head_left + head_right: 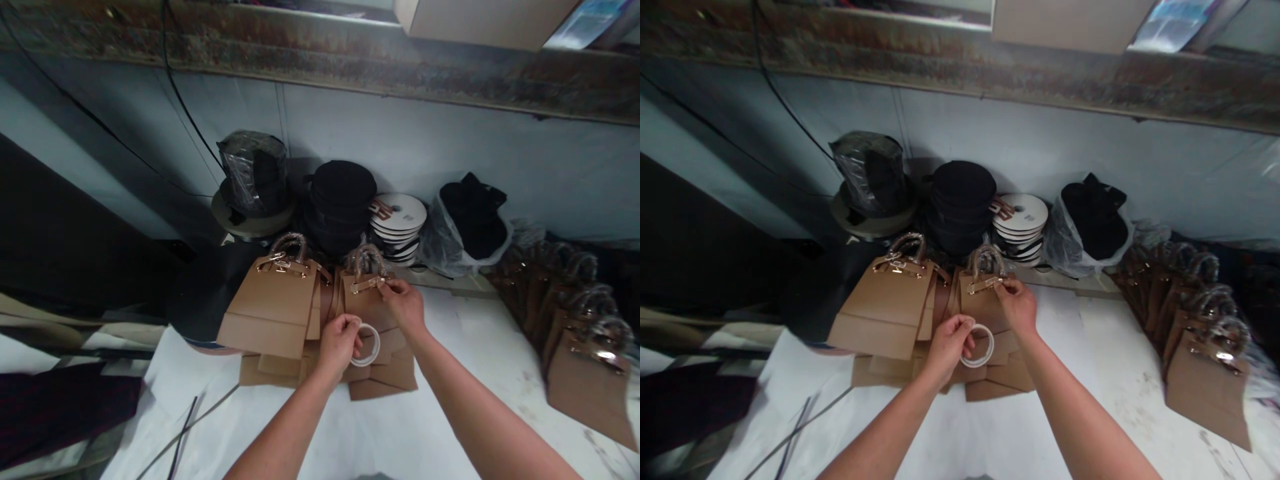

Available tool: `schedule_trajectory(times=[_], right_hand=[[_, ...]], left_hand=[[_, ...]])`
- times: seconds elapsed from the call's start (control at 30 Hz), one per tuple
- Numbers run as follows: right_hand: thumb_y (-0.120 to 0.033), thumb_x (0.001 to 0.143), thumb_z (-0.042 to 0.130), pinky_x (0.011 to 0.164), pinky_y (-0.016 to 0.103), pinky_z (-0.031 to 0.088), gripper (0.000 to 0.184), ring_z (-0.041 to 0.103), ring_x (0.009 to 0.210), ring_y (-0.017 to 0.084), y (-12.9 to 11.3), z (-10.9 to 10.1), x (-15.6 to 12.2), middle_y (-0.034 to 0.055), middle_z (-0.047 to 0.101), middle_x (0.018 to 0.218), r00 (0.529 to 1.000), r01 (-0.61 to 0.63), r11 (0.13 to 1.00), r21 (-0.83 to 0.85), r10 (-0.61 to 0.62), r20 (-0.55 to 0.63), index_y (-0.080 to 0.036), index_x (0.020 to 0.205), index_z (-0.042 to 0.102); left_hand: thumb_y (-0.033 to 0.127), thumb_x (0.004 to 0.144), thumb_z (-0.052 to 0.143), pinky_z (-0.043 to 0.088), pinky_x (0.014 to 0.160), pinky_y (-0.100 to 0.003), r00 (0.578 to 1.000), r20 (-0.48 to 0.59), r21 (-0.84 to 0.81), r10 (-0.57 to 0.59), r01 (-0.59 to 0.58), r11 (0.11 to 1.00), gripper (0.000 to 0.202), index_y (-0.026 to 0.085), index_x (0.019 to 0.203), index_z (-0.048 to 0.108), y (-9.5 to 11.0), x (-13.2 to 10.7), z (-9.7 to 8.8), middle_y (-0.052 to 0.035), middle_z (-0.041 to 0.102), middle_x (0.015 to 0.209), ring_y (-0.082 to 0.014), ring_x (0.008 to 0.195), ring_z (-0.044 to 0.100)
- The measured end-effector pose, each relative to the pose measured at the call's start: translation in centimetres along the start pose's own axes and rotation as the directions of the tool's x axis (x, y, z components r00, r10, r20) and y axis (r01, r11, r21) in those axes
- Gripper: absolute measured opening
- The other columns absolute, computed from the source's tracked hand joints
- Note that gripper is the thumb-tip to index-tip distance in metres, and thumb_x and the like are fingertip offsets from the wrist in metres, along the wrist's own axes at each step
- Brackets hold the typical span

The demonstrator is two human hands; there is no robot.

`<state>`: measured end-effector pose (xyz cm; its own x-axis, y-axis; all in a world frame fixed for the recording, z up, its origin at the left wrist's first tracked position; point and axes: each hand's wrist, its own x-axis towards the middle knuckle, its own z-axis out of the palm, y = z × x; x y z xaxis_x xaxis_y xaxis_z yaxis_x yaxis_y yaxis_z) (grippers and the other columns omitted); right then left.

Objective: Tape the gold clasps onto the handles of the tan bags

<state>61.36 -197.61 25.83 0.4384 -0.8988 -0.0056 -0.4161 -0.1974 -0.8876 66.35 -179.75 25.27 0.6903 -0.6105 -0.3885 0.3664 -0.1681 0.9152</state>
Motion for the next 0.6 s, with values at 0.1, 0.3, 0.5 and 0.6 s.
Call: schedule_trajectory(times=[0.1,0.3,0.5,0.6], right_hand=[[-0.061,0.089,0.052,0.060,0.030,0.038,0.046,0.068,0.071,0.023,-0.9,-0.7,-0.4,0.0078,0.078,0.077,0.988,0.156,0.897,-0.413,-0.147,0.054,-0.024,0.080,0.078],[-0.054,0.095,0.043,0.061,0.033,0.040,0.048,0.073,0.078,0.028,-3.1,-0.5,0.2,0.0149,0.079,0.085,0.966,0.256,0.673,-0.694,-0.147,0.214,-0.025,0.091,0.080],[-0.046,0.093,0.046,0.065,0.034,0.044,0.044,0.073,0.082,0.030,-3.4,-2.0,1.1,0.0196,0.079,0.090,0.948,0.305,0.667,-0.680,-0.144,0.284,-0.020,0.093,0.081],[-0.048,0.091,0.046,0.062,0.034,0.042,0.043,0.073,0.081,0.031,-0.9,-6.8,1.6,0.0174,0.079,0.088,0.945,0.298,0.699,-0.650,-0.123,0.302,-0.022,0.088,0.081]], left_hand=[[0.041,0.087,0.059,0.029,0.038,-0.018,1.000,0.002,-0.006,0.005,-0.005,1.000,0.024,0.017,0.083,0.064,0.0,0.0,-0.1,0.0058,0.057,0.051,-0.0068,0.035,0.046],[0.041,0.087,0.060,0.027,0.037,-0.019,1.000,-0.023,-0.007,0.016,-0.016,1.000,0.025,0.017,0.083,0.064,-0.4,0.0,0.1,0.0053,0.057,0.050,-0.0072,0.034,0.046],[0.049,0.084,0.064,0.029,0.039,-0.019,0.999,-0.010,0.023,0.048,-0.048,0.999,0.033,0.017,0.085,0.065,0.3,-1.9,0.9,0.0054,0.057,0.050,-0.0070,0.036,0.046],[0.053,0.082,0.066,0.032,0.041,-0.019,0.998,0.043,0.028,0.044,-0.045,0.999,0.036,0.017,0.087,0.065,0.4,-4.8,1.3,0.0049,0.058,0.049,-0.0073,0.038,0.046]])
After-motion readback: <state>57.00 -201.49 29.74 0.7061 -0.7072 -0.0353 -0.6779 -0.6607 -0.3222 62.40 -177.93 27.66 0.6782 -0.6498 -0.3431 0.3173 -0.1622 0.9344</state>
